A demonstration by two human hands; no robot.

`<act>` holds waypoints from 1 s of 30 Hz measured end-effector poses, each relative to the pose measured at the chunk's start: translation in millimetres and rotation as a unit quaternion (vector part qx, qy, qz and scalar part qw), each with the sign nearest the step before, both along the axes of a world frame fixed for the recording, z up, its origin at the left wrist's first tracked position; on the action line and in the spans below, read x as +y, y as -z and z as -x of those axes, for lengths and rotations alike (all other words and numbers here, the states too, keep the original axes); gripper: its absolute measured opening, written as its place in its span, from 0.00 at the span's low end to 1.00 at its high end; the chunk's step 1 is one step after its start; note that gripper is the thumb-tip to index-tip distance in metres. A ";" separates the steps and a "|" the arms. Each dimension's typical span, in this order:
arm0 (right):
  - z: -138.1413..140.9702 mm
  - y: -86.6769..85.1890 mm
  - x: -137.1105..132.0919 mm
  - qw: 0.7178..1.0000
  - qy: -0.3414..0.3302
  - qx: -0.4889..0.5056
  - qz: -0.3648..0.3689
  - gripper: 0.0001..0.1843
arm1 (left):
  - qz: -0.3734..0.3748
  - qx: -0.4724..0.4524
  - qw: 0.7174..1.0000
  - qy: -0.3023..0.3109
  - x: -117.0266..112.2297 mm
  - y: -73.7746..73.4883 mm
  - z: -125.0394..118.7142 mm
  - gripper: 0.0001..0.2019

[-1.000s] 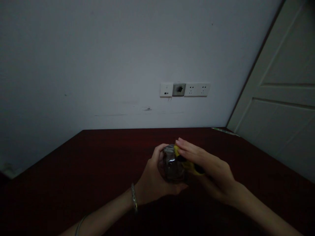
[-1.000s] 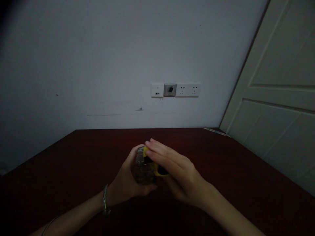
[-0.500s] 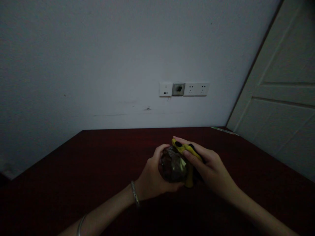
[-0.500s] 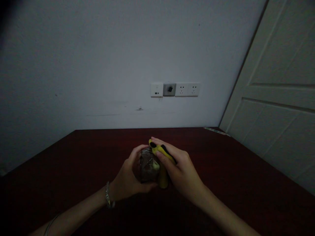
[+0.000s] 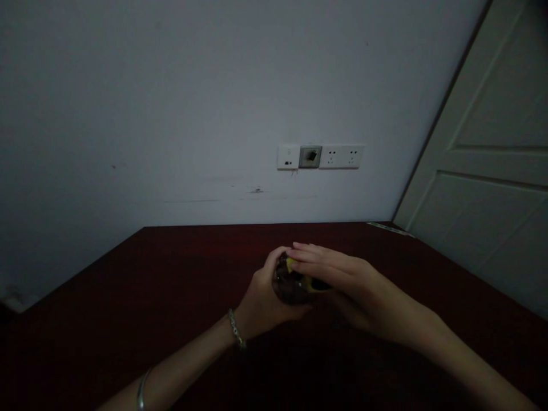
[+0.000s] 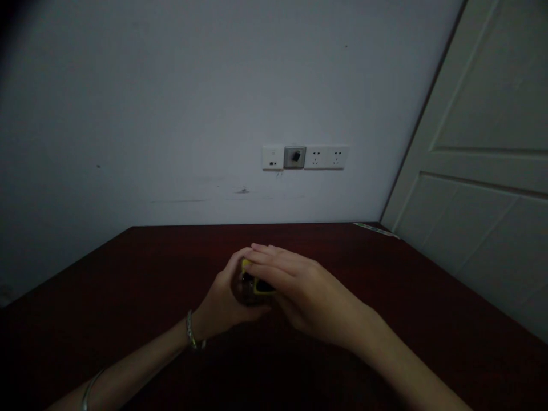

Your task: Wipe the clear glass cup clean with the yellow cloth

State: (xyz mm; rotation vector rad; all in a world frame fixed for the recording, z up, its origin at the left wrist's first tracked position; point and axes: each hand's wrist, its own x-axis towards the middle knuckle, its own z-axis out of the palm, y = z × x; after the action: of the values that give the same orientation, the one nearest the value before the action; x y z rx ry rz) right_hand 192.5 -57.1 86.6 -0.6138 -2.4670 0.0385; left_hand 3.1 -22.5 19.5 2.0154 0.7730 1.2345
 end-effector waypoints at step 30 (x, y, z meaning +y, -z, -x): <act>6.1 -9.6 17.9 1.000 0.000 -0.021 0.000 0.30 | 0.066 -0.103 0.992 -0.016 15.2 12.4 -2.7 0.43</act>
State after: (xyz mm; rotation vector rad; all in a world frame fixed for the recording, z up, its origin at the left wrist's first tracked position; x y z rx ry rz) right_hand 186.4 -39.2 96.2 -0.6197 -2.5083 0.0263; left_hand 5.8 -7.3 7.0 1.7432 0.7677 1.3491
